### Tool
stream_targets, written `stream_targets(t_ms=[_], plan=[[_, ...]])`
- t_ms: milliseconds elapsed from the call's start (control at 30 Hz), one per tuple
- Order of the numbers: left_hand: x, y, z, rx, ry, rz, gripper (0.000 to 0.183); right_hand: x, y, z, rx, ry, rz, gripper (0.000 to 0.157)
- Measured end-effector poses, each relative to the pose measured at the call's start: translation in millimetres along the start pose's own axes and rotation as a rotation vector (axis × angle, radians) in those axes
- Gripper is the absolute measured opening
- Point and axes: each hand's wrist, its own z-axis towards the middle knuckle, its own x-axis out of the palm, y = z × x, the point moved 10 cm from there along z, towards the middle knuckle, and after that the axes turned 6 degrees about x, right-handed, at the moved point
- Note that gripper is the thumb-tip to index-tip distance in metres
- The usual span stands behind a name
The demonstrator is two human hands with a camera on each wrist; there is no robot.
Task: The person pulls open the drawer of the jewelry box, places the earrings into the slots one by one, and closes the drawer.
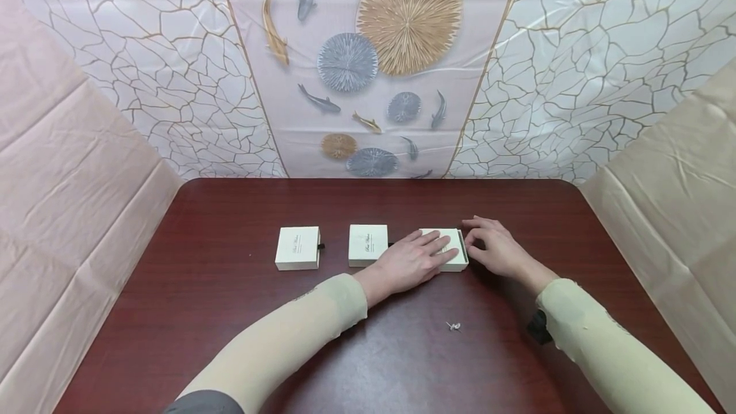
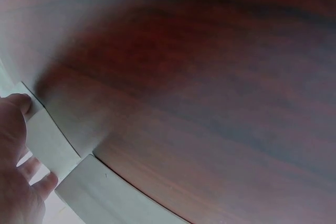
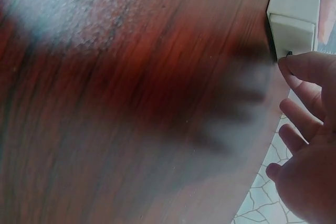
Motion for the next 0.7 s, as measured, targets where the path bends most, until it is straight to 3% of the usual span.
stream_targets(t_ms=[700], plan=[[-0.8,0.2,-0.3,0.015,-0.014,0.018,0.053,-11.7,-13.3,-8.6,0.002,-0.057,-0.047,0.017]])
